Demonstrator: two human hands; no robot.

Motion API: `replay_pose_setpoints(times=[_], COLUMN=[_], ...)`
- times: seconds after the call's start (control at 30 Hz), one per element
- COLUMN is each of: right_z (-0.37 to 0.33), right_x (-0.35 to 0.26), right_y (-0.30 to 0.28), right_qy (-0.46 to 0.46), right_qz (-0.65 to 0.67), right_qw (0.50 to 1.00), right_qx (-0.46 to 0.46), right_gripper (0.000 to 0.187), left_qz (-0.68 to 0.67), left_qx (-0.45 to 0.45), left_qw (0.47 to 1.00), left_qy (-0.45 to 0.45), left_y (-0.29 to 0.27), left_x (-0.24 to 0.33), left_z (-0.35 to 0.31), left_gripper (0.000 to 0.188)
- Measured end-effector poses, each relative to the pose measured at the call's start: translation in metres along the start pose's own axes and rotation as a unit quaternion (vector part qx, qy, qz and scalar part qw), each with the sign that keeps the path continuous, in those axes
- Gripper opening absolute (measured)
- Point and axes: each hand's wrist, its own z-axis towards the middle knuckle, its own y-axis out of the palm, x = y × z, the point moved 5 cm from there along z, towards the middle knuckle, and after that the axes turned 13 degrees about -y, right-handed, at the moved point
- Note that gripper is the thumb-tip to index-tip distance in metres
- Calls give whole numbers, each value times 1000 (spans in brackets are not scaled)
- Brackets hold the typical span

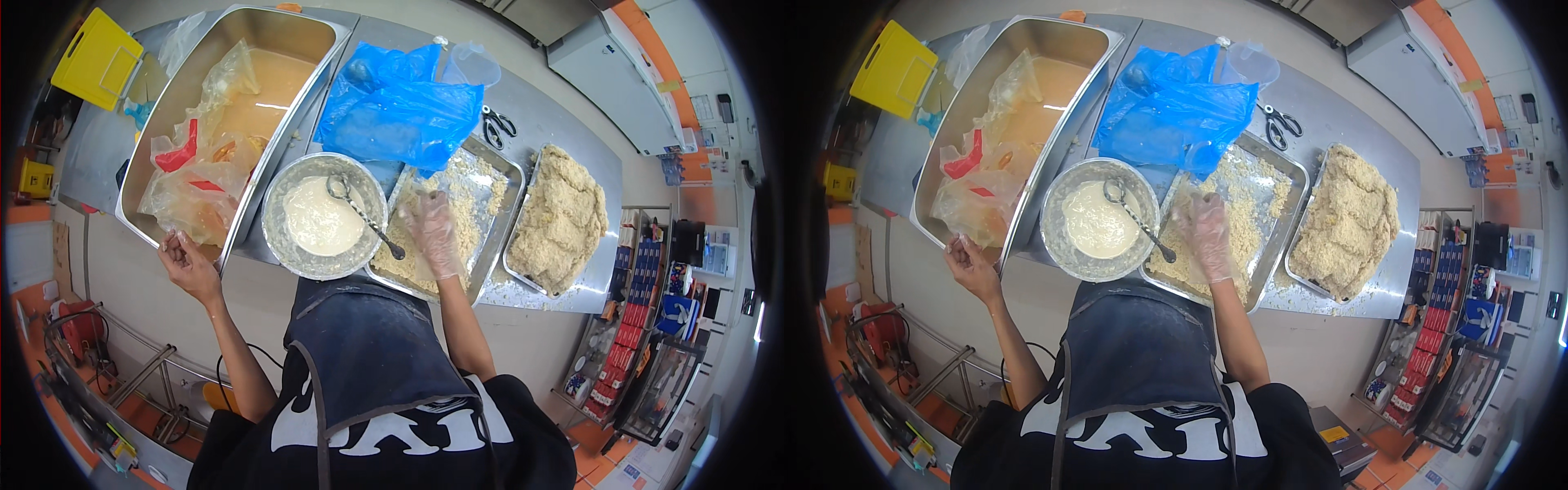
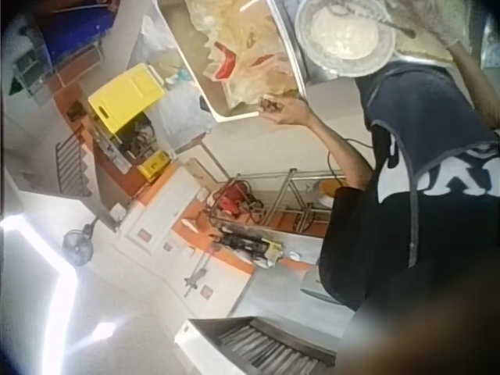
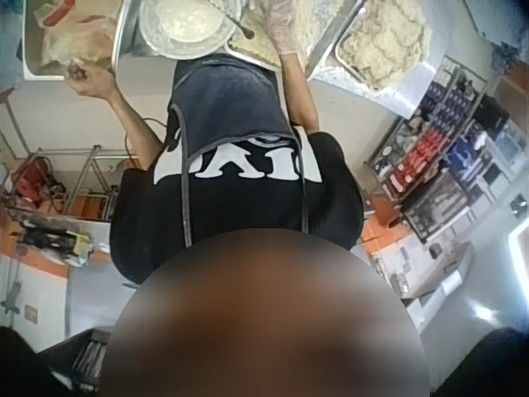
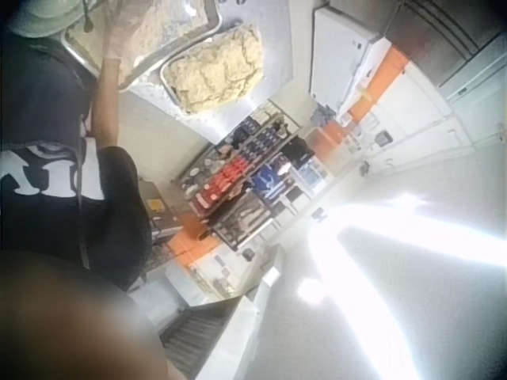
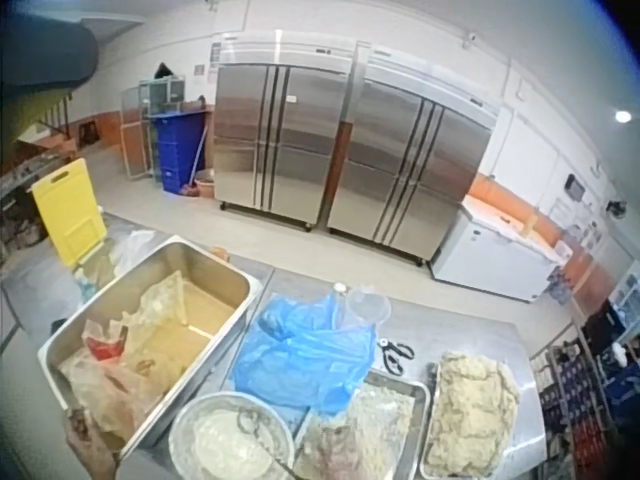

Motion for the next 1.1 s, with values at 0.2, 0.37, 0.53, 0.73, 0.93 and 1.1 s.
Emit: replay_pose_setpoints(times=[0.2,0.37,0.53,0.73,0.93,1.1], right_z=[-12,-17,-26,-36,-46,-42], right_x=[-2,-6,10,51,54,54], right_y=[22,27,52,16,25,22], right_qy=[-167,-185,-286,356,401,477], right_qz=[-106,-84,-258,598,765,738], right_qw=[980,974,920,710,457,404], right_qx=[12,-97,-77,109,213,255], right_gripper=[51,49,41,30,30,36], left_qz=[8,-10,-12,8,-4,-2], left_qx=[1,-6,-7,-6,-18,-15], left_qw=[1000,1000,1000,1000,1000,1000], left_qy=[-4,-11,-23,-11,-4,-10], left_y=[2,1,-3,4,0,1], left_x=[5,-3,-4,4,-1,0], left_z=[-1,0,1,-1,2,1], left_gripper=[23,21,20,20,19,18])
